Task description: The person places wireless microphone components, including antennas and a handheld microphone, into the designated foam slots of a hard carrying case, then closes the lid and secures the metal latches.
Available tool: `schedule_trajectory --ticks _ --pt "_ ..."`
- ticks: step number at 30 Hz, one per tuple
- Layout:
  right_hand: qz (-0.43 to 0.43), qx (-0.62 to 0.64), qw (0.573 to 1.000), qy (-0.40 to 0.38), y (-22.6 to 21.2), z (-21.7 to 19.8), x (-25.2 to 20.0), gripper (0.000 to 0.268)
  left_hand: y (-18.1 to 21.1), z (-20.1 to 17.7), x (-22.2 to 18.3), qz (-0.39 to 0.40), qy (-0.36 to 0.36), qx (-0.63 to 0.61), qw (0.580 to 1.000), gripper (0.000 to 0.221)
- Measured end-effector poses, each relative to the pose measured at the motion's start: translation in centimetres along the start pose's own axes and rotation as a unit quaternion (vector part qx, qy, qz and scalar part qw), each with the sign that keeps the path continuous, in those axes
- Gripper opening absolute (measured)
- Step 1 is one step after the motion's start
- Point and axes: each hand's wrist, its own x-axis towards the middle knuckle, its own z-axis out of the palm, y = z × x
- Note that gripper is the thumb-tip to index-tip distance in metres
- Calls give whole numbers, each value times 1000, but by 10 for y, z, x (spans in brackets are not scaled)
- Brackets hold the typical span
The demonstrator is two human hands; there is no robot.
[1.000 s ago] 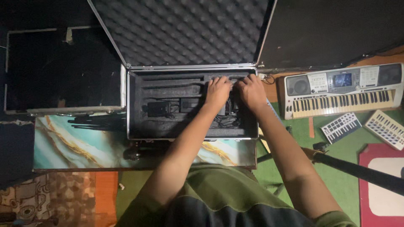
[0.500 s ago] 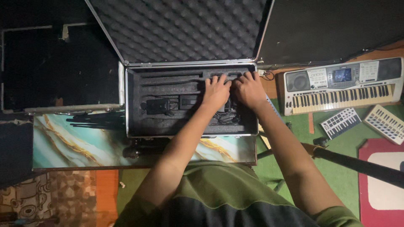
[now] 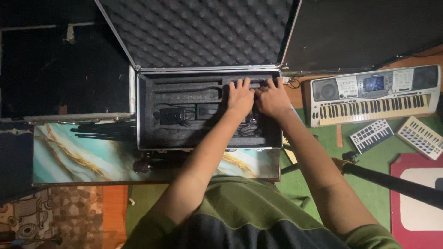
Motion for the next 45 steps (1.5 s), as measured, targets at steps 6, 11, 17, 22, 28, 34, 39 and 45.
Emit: schedule_trajectory --ticks 6,11,17,22,28,34,39,45 --pt "-3 0 1000 -2 1 0 2 41 0 3 4 10 -13 29 999 22" --pt "0 1 1000 -12 3 5 3 41 -2 6 2 3 -8 15 1000 23" --pt "6 56 998 21 4 8 1 41 -8 2 -12 17 31 -37 999 27" --pt "18 191 976 107 4 -8 -9 39 -17 -42 -39 28 129 -203 970 39" --pt "95 392 882 246 -25 -43 -58 37 -36 -138 -112 21 226 -359 905 36" --pt "163 628 723 236 -66 -113 -115 37 -30 -230 -206 3 288 -451 844 40" --pt "113 720 636 253 -91 -161 -150 42 -17 -256 -263 -9 327 -470 820 45" --pt "85 687 681 240 -113 -192 -179 47 -17 -263 -294 -18 345 -475 809 50"
